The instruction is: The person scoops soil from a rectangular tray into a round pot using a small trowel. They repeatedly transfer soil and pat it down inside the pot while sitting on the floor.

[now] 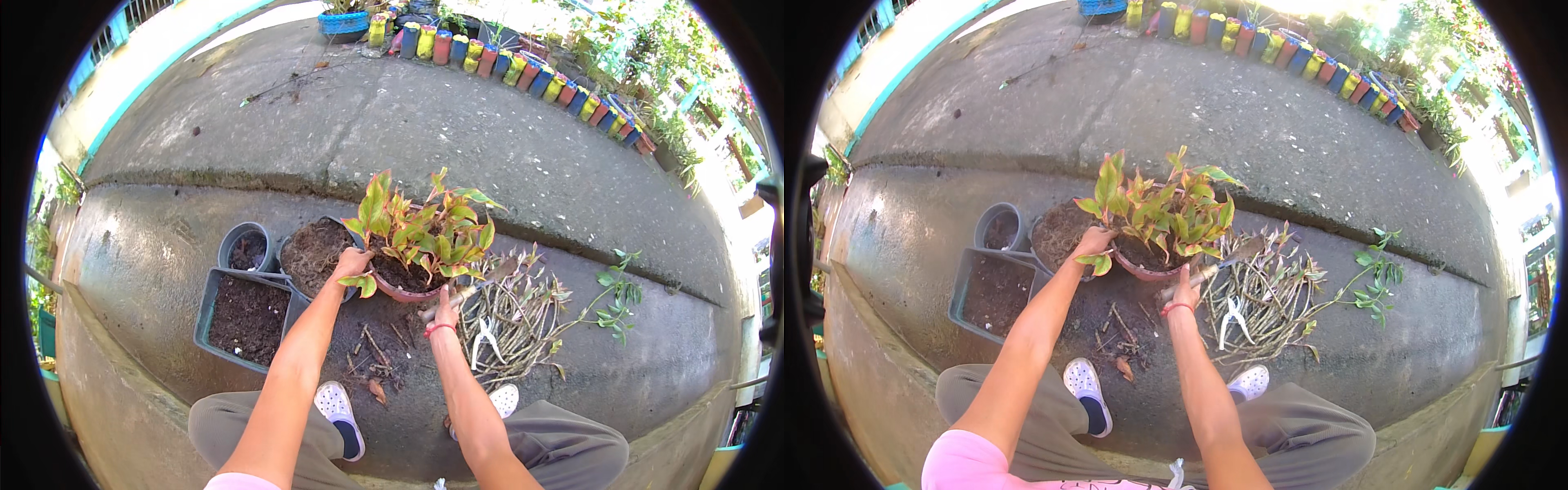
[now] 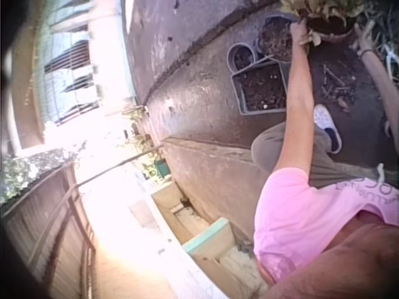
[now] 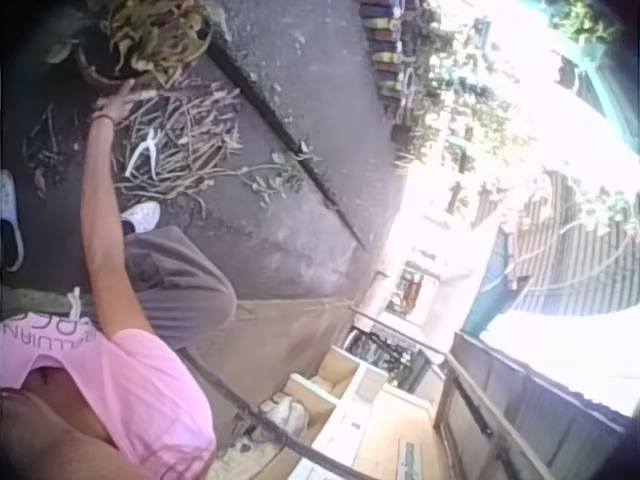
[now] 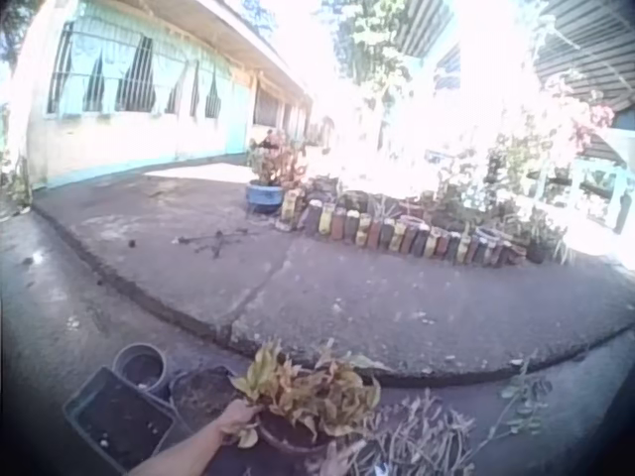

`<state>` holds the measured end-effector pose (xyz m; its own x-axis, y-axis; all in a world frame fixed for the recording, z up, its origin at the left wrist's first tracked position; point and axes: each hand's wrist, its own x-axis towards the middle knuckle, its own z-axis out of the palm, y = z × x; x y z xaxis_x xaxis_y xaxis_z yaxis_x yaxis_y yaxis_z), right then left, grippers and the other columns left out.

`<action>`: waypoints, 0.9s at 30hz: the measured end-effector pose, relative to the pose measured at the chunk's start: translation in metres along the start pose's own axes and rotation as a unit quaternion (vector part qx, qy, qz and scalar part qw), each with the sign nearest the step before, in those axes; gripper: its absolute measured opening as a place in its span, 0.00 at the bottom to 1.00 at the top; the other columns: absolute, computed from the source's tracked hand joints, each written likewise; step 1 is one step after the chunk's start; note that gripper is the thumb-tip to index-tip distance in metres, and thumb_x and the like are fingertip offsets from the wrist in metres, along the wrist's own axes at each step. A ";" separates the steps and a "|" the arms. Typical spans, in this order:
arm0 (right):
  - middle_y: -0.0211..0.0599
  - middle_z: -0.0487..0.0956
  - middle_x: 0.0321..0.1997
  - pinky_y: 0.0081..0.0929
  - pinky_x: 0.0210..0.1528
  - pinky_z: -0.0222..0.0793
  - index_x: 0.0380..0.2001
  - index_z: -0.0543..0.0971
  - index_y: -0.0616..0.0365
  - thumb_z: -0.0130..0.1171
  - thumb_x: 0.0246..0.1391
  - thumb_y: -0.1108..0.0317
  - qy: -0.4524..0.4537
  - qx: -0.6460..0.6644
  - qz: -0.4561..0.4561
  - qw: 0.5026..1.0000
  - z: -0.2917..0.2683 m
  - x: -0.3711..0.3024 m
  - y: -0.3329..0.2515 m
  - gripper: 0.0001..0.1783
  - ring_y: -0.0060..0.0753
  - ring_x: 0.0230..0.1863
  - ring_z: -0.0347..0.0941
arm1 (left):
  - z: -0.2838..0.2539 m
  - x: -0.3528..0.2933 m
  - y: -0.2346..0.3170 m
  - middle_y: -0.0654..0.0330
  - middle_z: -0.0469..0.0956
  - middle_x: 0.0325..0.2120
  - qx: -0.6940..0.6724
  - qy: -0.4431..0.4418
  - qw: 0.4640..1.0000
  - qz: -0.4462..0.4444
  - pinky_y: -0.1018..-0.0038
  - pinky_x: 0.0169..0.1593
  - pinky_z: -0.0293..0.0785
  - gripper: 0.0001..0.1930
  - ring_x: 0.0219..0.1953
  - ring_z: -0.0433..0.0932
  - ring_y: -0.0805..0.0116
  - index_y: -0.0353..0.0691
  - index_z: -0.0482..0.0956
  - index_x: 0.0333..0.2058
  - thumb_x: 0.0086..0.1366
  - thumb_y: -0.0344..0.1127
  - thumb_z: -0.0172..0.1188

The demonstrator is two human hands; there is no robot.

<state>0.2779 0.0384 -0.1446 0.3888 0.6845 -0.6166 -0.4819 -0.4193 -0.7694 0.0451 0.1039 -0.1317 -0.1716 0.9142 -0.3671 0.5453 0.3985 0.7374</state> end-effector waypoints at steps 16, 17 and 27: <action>0.34 0.74 0.43 0.28 0.41 0.66 0.48 0.72 0.55 0.60 0.48 0.58 -0.213 -0.182 -0.130 0.951 -0.033 0.109 -0.081 0.24 0.30 0.41 0.69 | 0.153 -0.104 0.026 0.58 0.71 0.23 -0.562 0.198 0.790 -0.145 0.71 0.26 0.80 0.19 0.17 0.72 0.69 0.26 0.61 0.32 0.52 0.33 0.61; 0.35 0.72 0.48 0.31 0.41 0.67 0.51 0.69 0.54 0.59 0.49 0.59 -0.223 -0.120 -0.067 0.965 -0.039 0.106 -0.077 0.26 0.36 0.42 0.69 | 0.152 -0.108 0.026 0.54 0.74 0.31 -0.538 0.183 0.802 -0.183 0.67 0.33 0.78 0.17 0.30 0.76 0.64 0.25 0.71 0.34 0.56 0.37 0.58; 0.39 0.63 0.56 0.46 0.42 0.71 0.59 0.56 0.43 0.48 0.54 0.72 -0.207 0.126 0.062 0.968 -0.084 0.012 -0.002 0.30 0.53 0.48 0.68 | 0.043 -0.060 0.012 0.48 0.72 0.42 -0.358 0.002 0.919 -0.164 0.54 0.40 0.72 0.27 0.43 0.72 0.52 0.31 0.67 0.46 0.56 0.47 0.56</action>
<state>0.3494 -0.0031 -0.1647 -0.0074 0.8401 -0.5424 -0.7011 -0.3911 -0.5962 0.0976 0.0505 -0.1253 -0.2336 0.7354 -0.6361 -0.2164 0.5985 0.7713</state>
